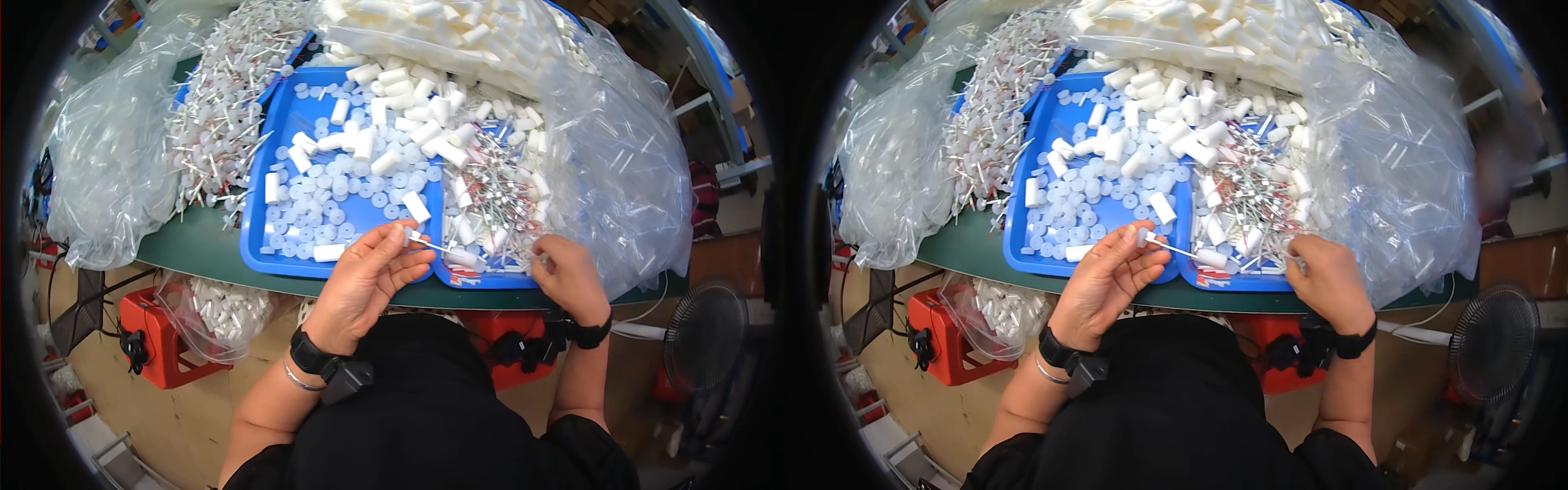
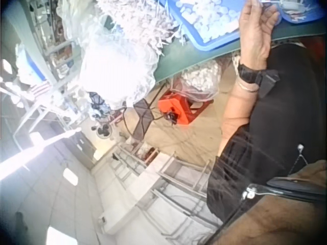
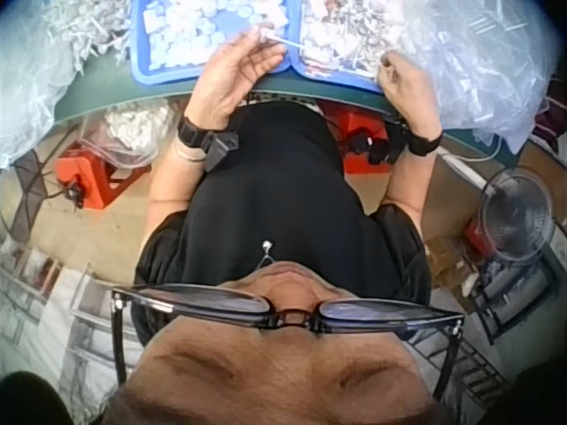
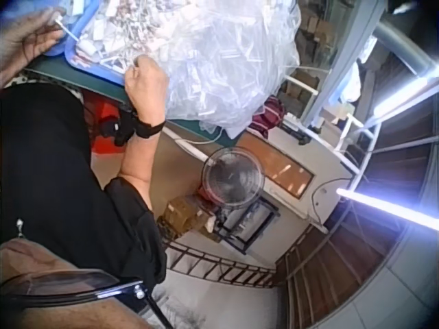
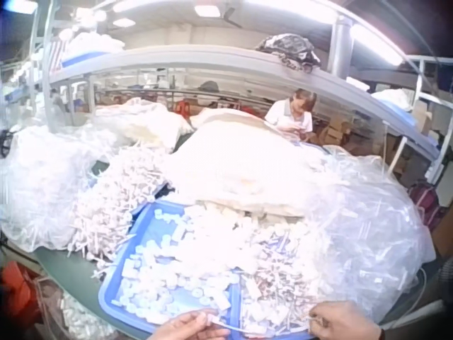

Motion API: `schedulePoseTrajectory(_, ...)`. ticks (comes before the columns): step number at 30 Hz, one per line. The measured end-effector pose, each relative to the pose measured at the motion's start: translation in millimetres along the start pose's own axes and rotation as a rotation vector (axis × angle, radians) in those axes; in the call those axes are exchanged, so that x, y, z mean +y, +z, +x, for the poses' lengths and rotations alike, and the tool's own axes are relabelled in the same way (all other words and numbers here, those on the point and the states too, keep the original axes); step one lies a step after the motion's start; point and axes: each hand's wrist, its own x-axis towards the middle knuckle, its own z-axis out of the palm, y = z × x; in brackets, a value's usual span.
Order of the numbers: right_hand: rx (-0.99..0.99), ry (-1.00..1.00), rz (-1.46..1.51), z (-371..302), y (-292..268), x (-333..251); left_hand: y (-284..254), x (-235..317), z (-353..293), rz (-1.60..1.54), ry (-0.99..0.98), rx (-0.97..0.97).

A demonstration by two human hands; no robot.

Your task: The person repeatedly picks up small white cylindrical pieces and translucent circular discs from a blue tray. They insert the cylindrical pieces into the discs by hand and place the assembled units into a pile on the right side of the tray. The process is continuous and repetitive throughout the clip.

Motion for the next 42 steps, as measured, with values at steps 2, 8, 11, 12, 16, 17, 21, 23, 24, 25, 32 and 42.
schedulePoseTrajectory(2,-0.009,0.047,0.144,1.3,-7.3,-10.8,-2.0,1.0,0.3,-0.011,-0.002,-0.025)
schedulePoseTrajectory(8,0.093,-0.220,0.398,11.6,7.1,-53.9,12.3,-0.7,-2.0,0.010,-0.015,-0.035)
schedulePoseTrajectory(11,0.112,-0.250,0.408,15.0,12.5,-60.0,12.5,0.7,-4.3,0.008,0.004,-0.030)
schedulePoseTrajectory(12,0.117,-0.260,0.405,15.5,13.0,-61.1,12.4,1.3,-4.5,0.008,0.008,-0.031)
schedulePoseTrajectory(16,0.127,-0.288,0.382,17.2,17.1,-61.2,9.8,1.4,-6.1,0.008,0.019,-0.023)
schedulePoseTrajectory(17,0.128,-0.289,0.376,16.9,17.5,-61.9,9.3,1.3,-6.0,0.005,0.020,-0.025)
schedulePoseTrajectory(21,0.184,-0.392,0.320,20.9,17.9,-62.6,6.4,0.4,-5.2,-0.004,0.022,-0.023)
schedulePoseTrajectory(23,0.223,-0.428,0.281,22.3,19.9,-64.1,4.7,-1.0,-4.1,-0.004,0.014,-0.027)
schedulePoseTrajectory(24,0.243,-0.446,0.264,23.4,21.6,-65.2,3.8,-1.9,-3.7,0.000,0.007,-0.033)
schedulePoseTrajectory(25,0.227,-0.438,0.285,24.1,24.1,-66.3,3.7,-2.5,-3.8,0.003,0.001,-0.039)
schedulePoseTrajectory(32,-0.239,0.189,1.014,20.2,37.7,-78.1,7.8,-3.7,-11.0,0.262,0.017,-0.119)
schedulePoseTrajectory(42,0.080,-0.188,0.356,41.5,43.5,-68.9,-5.1,54.7,-6.8,0.222,0.324,0.071)
